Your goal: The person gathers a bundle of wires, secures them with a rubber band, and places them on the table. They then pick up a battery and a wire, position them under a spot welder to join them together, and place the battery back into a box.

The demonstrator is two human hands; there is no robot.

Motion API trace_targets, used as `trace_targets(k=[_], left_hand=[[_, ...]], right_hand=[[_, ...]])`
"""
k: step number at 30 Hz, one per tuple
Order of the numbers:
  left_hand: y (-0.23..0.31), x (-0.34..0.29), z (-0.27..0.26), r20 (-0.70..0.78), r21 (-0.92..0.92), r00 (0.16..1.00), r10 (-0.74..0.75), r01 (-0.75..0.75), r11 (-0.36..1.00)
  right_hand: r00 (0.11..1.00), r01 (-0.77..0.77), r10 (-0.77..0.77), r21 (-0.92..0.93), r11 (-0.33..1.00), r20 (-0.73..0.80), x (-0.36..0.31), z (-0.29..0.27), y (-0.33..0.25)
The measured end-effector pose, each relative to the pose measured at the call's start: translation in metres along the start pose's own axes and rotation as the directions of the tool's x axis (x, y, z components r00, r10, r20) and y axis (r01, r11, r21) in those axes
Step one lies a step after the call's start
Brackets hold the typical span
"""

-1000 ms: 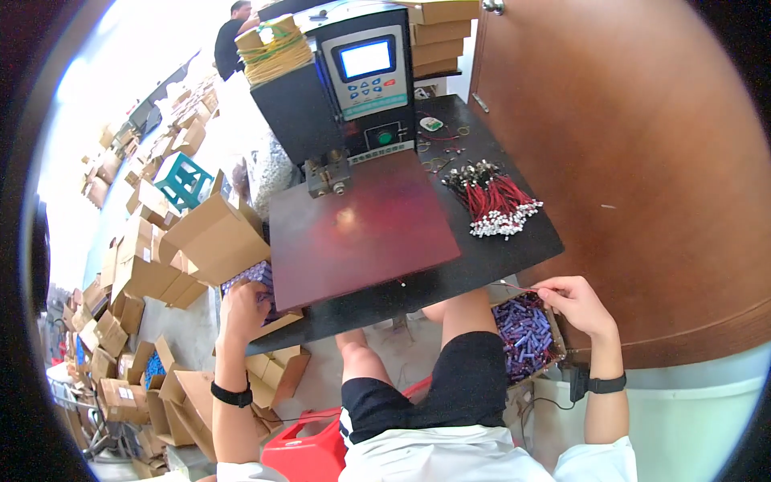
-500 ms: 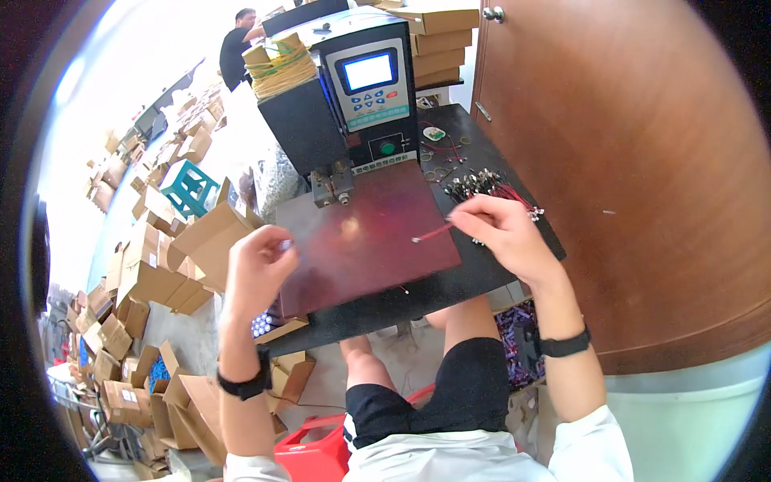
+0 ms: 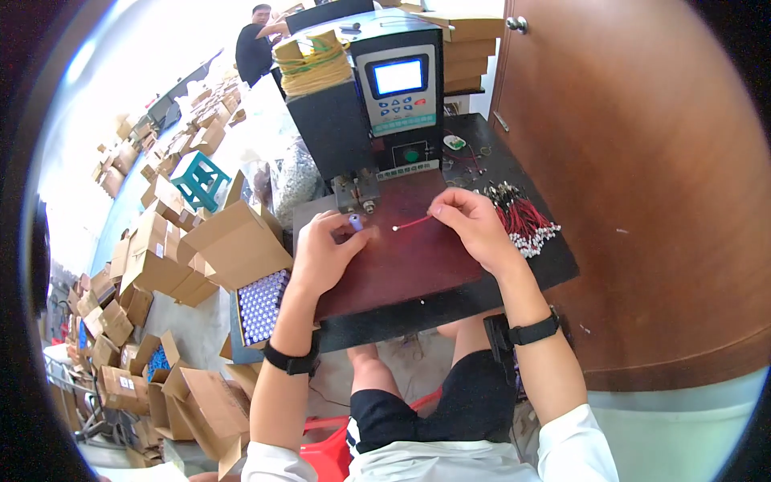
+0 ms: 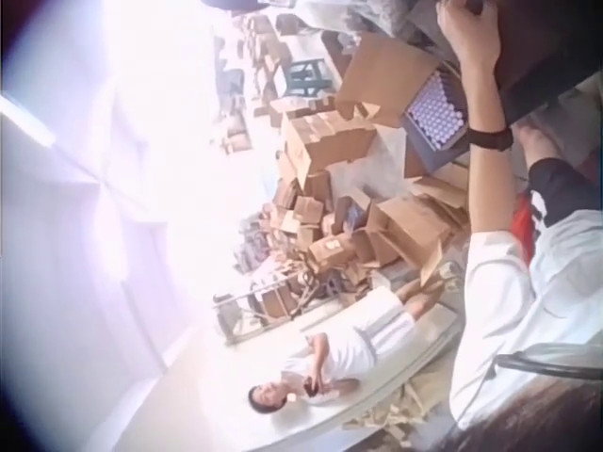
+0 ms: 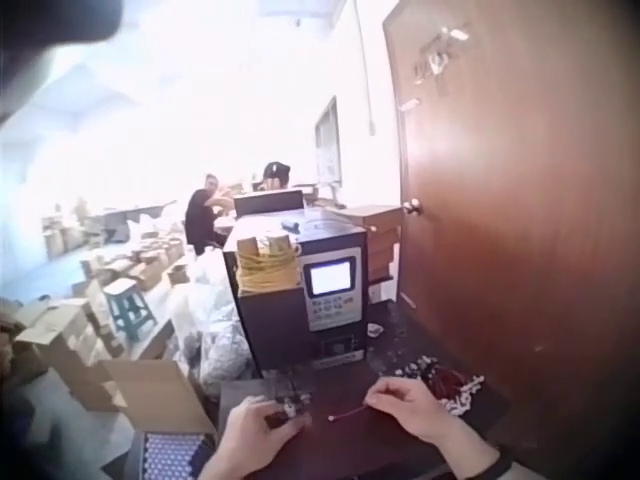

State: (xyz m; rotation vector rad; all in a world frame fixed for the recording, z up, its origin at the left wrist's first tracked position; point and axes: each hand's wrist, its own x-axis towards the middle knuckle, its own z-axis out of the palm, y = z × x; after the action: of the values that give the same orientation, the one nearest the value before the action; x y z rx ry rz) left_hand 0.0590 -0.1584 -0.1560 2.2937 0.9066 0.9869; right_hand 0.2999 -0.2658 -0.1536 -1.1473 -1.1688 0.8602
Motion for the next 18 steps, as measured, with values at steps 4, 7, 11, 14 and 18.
trace_targets(k=[4, 7, 11, 14, 18], left_hand=[[-0.006, 0.007, 0.013, -0.022, 0.039, 0.999, 0.034, -0.033, 0.999], [-0.008, 0.006, 0.014, -0.007, 0.0, 1.0, 0.011, -0.011, 1.0], [-0.006, 0.007, 0.014, -0.001, 0.014, 1.0, 0.017, -0.017, 1.0], [-0.005, 0.007, 0.013, 0.006, 0.027, 1.0, 0.012, -0.012, 1.0], [-0.009, 0.007, 0.015, -0.015, 0.012, 1.0, 0.016, -0.016, 1.0]], right_hand=[[1.0, -0.012, 0.014, -0.108, 0.994, 0.018, 0.002, -0.002, 0.004], [0.999, -0.004, 0.009, -0.159, 0.987, 0.034, 0.004, -0.003, 0.001], [0.999, 0.017, -0.011, -0.191, 0.981, 0.032, 0.006, -0.004, 0.0], [0.997, 0.054, -0.04, -0.238, 0.97, 0.062, 0.01, -0.009, 0.003], [0.998, 0.02, -0.004, -0.265, 0.964, 0.06, 0.011, -0.01, -0.002]])
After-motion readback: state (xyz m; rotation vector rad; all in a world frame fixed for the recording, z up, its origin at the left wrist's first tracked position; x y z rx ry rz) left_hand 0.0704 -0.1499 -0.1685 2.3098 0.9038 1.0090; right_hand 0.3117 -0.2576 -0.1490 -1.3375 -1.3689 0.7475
